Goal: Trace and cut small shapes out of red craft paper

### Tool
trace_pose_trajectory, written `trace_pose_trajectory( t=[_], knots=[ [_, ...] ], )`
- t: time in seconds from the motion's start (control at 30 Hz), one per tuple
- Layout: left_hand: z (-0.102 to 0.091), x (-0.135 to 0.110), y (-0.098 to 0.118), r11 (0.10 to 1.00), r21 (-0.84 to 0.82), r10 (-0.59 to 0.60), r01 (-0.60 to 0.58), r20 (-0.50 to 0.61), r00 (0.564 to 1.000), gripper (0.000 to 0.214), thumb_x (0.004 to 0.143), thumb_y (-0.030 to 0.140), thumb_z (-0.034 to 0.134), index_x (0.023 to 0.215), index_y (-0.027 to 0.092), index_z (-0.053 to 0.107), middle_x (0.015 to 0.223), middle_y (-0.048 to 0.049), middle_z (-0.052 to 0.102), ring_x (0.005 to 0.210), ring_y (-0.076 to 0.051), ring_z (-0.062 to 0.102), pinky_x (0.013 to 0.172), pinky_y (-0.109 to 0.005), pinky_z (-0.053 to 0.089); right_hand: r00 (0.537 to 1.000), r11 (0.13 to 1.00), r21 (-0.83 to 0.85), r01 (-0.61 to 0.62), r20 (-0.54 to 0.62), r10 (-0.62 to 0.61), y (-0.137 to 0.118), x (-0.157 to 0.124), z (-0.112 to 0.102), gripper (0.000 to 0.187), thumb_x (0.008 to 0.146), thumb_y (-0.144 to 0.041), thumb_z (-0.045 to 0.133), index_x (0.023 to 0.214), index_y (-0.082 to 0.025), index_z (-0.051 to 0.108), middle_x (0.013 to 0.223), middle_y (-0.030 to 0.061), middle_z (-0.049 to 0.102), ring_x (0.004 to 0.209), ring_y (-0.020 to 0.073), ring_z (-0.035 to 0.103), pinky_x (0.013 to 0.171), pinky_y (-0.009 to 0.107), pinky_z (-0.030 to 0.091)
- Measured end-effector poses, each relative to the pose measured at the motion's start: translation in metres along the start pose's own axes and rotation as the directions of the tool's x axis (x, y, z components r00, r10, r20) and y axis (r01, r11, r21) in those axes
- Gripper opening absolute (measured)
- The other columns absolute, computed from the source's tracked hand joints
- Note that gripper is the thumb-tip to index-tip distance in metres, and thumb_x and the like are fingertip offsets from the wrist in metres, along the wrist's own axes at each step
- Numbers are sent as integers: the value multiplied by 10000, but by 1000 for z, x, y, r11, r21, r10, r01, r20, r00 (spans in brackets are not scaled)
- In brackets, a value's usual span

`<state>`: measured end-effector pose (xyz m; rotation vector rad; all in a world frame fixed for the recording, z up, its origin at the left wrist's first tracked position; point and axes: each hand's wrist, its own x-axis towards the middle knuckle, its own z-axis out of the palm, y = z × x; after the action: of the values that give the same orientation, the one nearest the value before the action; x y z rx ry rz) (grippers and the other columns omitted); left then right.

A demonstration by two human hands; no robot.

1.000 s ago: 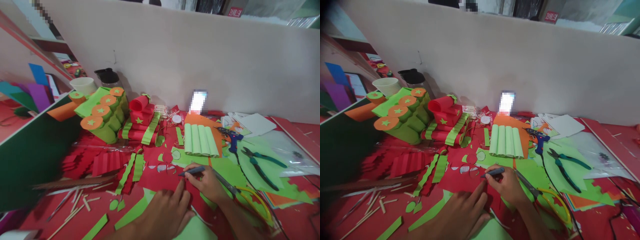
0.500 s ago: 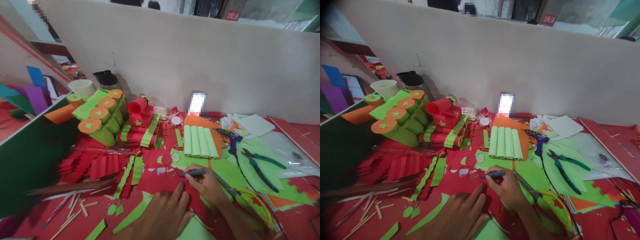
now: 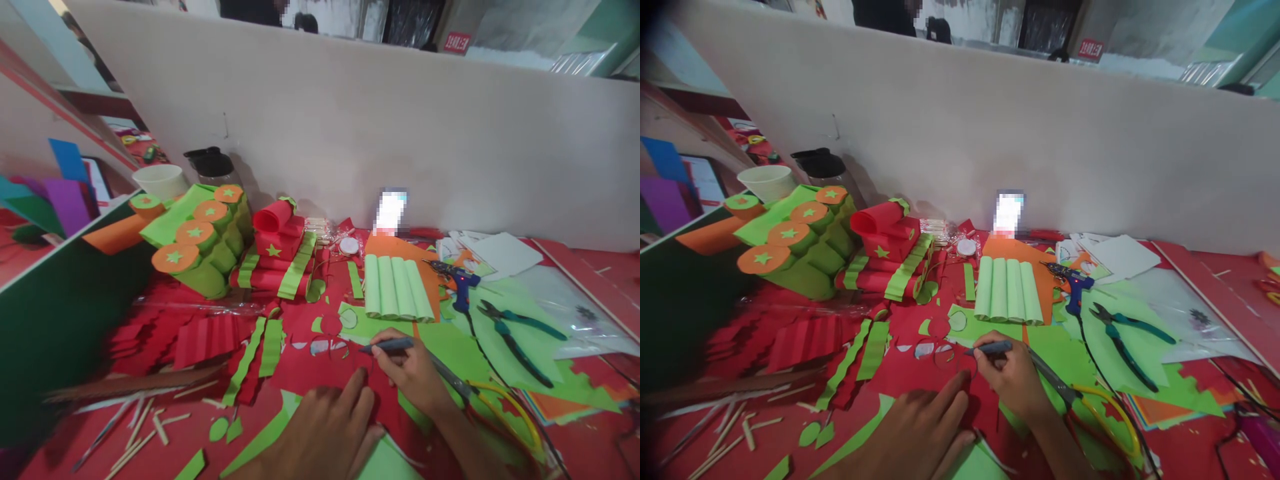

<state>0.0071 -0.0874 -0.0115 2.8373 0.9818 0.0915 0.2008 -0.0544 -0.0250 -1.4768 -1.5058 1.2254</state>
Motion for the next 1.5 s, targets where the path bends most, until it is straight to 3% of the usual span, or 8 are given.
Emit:
trace_pose_trajectory(
  t=[0.33, 0.5, 0.93, 1.5],
  knots=[
    [1, 1, -1, 1000, -2, -11, 11, 25, 1000, 316, 989, 428, 356, 1088, 190, 538, 1280, -144, 610, 717, -210, 681, 571, -340, 560, 1000, 1000, 9, 12, -24, -12, -1, -2, 0, 155, 890, -320, 589, 870, -170, 617, 647, -23, 529, 490, 94, 465, 426, 173, 417],
    [-3, 2, -2, 1000, -3, -8, 8, 41, 999, 295, 989, 405, 356, 1087, 192, 535, 1280, -140, 611, 688, -217, 681, 543, -356, 565, 999, 1000, -18, 25, -43, -25, -1, -1, 0, 124, 891, -285, 573, 836, -176, 586, 614, -43, 490, 447, 79, 420, 399, 171, 353],
    [0, 2, -3, 1000, -10, -2, 2, 31, 1000, 292, 991, 405, 354, 1078, 194, 536, 1290, -135, 608, 690, -216, 682, 550, -362, 568, 997, 998, -41, 53, -48, -55, -1, -3, -1, 106, 885, -261, 567, 826, -174, 576, 621, -42, 478, 499, 96, 422, 455, 195, 333],
    [-1, 1, -1, 1000, -7, -27, 27, 6, 1000, 292, 995, 390, 349, 1084, 186, 538, 1277, -146, 607, 682, -179, 668, 576, -307, 553, 996, 995, -71, 67, -52, -70, 3, -4, -3, 100, 865, -216, 552, 774, -191, 518, 578, -64, 415, 482, 93, 391, 445, 203, 286]
  ],
)
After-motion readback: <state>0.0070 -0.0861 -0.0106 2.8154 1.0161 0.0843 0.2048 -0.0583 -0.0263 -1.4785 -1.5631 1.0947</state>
